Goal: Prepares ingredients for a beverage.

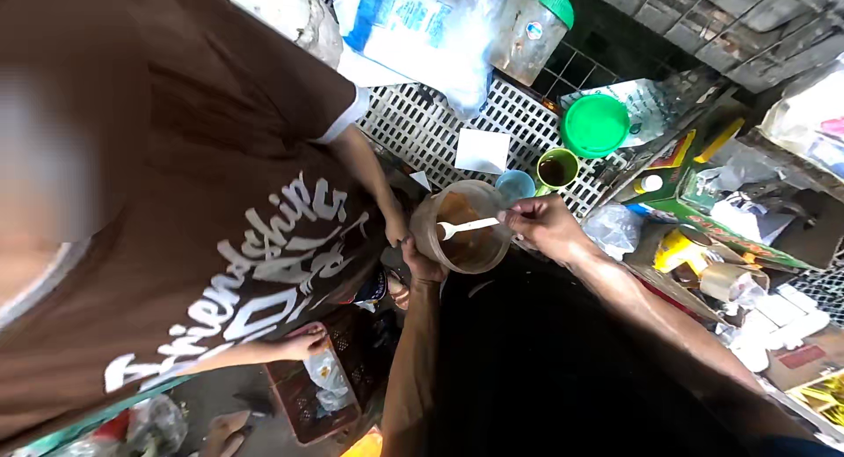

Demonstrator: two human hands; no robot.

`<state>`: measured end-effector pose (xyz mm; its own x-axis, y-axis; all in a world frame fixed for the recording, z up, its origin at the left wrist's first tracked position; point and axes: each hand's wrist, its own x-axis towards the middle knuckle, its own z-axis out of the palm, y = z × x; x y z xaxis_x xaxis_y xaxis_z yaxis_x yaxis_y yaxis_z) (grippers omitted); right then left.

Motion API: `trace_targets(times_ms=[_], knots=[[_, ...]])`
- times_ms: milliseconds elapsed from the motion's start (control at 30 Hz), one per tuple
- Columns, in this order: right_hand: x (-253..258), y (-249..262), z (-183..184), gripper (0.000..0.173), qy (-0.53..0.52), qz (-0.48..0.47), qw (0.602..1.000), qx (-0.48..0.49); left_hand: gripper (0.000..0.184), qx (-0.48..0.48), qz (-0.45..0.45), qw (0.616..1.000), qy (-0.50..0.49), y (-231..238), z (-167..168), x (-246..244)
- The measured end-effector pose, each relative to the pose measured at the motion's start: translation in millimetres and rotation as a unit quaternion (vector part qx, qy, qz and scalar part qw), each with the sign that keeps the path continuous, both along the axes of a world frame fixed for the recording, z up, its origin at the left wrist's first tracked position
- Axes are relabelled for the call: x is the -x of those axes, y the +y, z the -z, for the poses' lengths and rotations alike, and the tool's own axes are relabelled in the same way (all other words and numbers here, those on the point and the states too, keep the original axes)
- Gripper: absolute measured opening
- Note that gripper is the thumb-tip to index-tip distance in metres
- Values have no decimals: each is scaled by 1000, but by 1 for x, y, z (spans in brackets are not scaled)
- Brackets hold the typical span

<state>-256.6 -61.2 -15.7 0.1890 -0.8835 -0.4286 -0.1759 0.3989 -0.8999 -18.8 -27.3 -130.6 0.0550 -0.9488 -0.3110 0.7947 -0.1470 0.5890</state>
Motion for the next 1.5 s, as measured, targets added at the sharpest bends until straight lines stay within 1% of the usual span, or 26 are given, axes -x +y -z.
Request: trace_targets(times_ms=[67,100,200,233,300,367,467,567,667,800,967,1167,1267,1333,1500], knots=[[5,0,1,25,-3,3,1000,10,43,-8,-10,1000,4,1,-1,2],[7,0,0,26,-1,4,1000,14,41,-6,-13,1000,-2,1,-2,3],[12,1,1,26,12,9,1000,19,43,7,7,1000,-12,6,8,-3],[13,1,2,26,16,13,1000,14,42,1,14,1000,0,7,10,-4],[16,1,2,27,18,21,1000,1,46,-19,18,999,32,5,8,-3],[19,2,5,27,17,30,999,2,47,-35,8,998,49,5,5,-1],[25,3,10,27,32,40,999,16,46,-12,-10,1000,23,5,10,-2],[31,2,13,27,50,48,997,23,49,1,-8,1000,9,6,16,-6],[32,2,14,25,33,59,998,9,46,-10,-16,1000,-3,7,15,-6],[34,1,15,27,15,71,997,-10,53,0,-8,1000,11,6,14,-7],[36,0,17,25,7,80,997,-15,44,-5,-11,1000,8,7,13,-7],[38,-2,19,24,-23,92,995,-38,43,-18,-21,999,22,7,13,-7],[50,0,13,23,-61,122,990,-36,48,-35,-38,998,23,7,17,-7],[65,1,5,23,-65,150,986,-20,49,-49,-48,997,26,8,19,-7],[97,-3,-6,23,-20,203,978,32,65,-64,-47,994,73,10,29,-12]])
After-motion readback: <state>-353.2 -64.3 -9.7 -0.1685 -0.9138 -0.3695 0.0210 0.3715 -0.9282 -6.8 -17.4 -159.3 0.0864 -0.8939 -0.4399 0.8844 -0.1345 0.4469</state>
